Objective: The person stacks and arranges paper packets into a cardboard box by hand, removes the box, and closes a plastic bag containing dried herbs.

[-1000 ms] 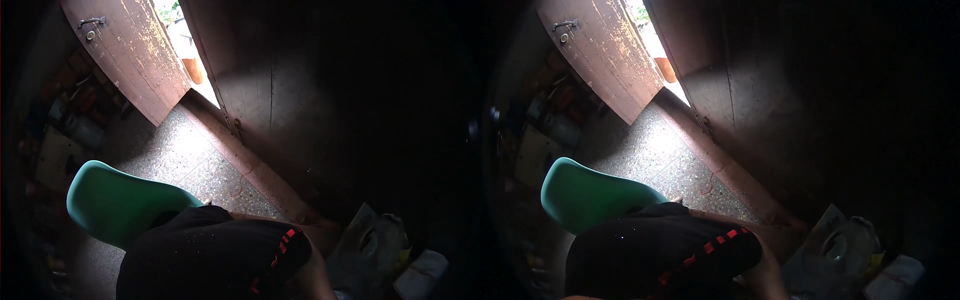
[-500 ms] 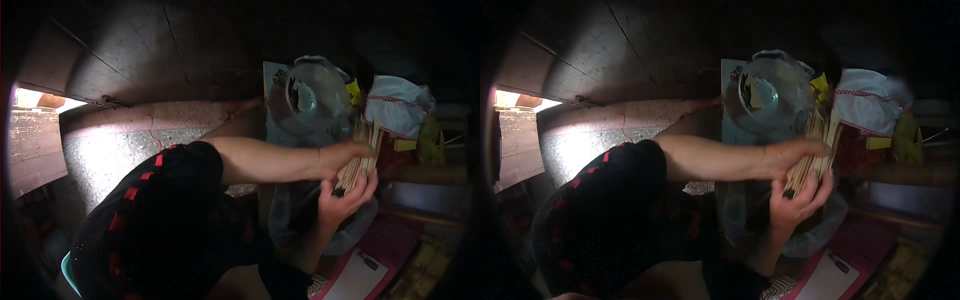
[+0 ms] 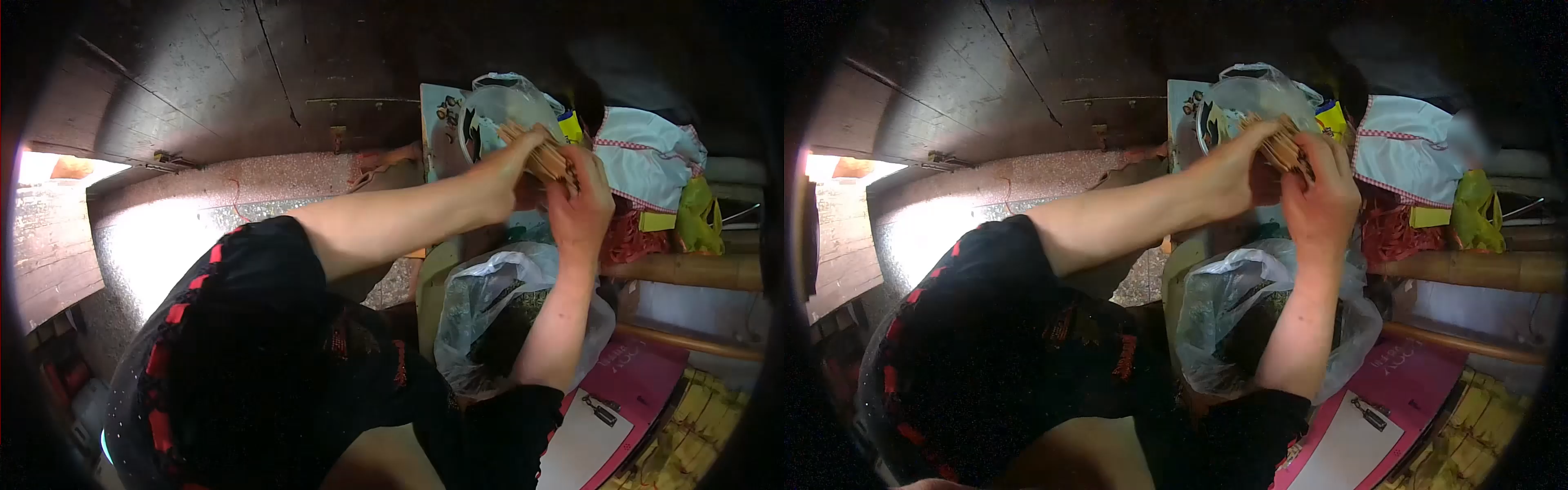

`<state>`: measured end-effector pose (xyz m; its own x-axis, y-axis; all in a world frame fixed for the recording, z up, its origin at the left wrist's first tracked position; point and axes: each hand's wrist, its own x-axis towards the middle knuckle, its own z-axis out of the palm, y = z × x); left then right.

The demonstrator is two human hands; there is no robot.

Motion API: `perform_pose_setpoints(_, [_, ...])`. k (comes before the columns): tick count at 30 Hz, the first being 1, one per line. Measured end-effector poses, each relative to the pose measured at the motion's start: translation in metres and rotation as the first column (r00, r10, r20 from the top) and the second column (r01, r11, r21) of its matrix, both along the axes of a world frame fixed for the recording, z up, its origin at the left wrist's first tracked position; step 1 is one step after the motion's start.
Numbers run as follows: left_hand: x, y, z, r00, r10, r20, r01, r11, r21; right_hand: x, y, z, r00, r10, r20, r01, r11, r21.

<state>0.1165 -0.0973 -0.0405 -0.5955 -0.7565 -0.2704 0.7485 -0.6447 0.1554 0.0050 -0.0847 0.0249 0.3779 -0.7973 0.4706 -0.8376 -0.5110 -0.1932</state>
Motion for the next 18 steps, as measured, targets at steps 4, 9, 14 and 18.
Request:
perform_pose_setpoints(4, [0.074, 0.018, -0.015, 0.889, 0.16, 0.43, 0.006, 0.933, -0.359, 0.01, -0.019, -0.02, 0.998, -0.049, -0.039, 0.051, 0.996, 0.069])
perform_pose_setpoints(9, [0.092, -0.032, -0.04, 0.459, 0.495, 0.738, -0.165, 0.863, -0.477, 0.045, -0.035, -0.04, 0.917, -0.198, -0.346, 0.285, 0.933, 0.221])
perform_pose_setpoints(14, [0.053, -0.037, -0.056, 0.749, 0.367, 0.552, -0.08, 0.877, -0.474, 0.055, -0.046, -0.053, 0.945, -0.244, -0.219, 0.302, 0.907, 0.293])
perform_pose_setpoints(18, [0.049, -0.04, -0.061, 0.763, 0.377, 0.525, -0.045, 0.841, -0.539, 0.066, -0.049, -0.06, 0.949, -0.312, -0.039, 0.302, 0.873, 0.383])
